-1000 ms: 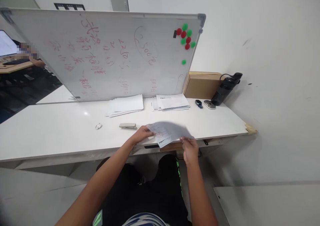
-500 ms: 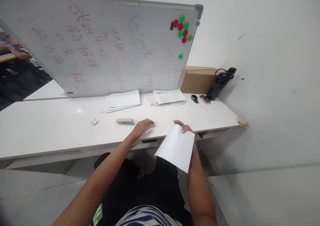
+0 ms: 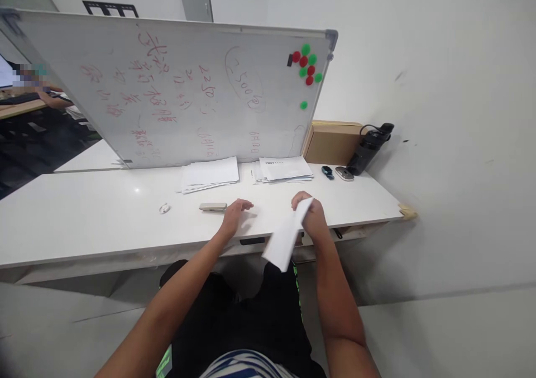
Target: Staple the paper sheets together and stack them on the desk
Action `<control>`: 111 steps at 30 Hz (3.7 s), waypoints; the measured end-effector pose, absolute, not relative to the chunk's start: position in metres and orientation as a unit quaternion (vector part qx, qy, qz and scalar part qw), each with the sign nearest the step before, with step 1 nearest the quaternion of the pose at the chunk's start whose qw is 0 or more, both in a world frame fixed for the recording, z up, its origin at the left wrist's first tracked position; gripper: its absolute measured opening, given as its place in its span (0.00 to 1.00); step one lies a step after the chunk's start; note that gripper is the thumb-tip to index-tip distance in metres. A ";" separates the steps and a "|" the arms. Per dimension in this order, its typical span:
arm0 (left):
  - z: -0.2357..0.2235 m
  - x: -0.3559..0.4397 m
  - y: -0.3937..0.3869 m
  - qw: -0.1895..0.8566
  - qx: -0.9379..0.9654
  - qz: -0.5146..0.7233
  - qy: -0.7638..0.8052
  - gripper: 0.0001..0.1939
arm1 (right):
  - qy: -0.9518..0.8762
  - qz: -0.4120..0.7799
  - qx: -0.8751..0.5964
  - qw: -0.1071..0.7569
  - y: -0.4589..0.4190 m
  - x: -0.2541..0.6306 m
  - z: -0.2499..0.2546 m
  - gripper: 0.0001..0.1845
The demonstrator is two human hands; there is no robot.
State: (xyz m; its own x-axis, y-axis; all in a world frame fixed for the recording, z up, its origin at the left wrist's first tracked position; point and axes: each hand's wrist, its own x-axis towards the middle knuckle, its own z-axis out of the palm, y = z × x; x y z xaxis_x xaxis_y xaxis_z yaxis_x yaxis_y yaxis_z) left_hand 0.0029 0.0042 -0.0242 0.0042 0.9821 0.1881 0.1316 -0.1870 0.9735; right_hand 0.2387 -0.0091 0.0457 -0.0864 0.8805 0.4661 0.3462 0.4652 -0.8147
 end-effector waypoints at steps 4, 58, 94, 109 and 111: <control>-0.010 0.014 -0.013 0.610 0.546 0.453 0.353 0.38 | -0.859 0.042 -0.445 0.249 -0.006 0.202 0.076 0.09; -0.041 -0.011 0.017 0.340 0.549 0.479 0.595 0.21 | -0.322 0.266 -0.484 0.770 0.052 0.224 -0.003 0.23; -0.038 -0.013 0.017 0.431 0.509 0.481 0.570 0.14 | -0.587 0.026 -0.703 0.401 0.035 0.212 -0.033 0.41; -0.039 -0.011 0.019 0.373 0.545 0.469 0.586 0.12 | -0.834 -0.091 -0.543 0.042 0.177 0.187 -0.030 0.18; -0.039 -0.011 0.018 0.375 0.541 0.469 0.588 0.12 | -0.831 -0.099 -0.545 0.049 0.175 0.188 -0.031 0.17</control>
State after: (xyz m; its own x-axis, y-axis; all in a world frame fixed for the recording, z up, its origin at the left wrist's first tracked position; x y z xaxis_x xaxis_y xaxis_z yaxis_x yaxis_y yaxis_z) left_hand -0.0114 0.0185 -0.0386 -0.1318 0.9890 0.0665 0.2846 -0.0265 0.9583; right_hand 0.1878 0.1754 -0.0312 -0.4004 0.8966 0.1892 0.9160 0.3854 0.1116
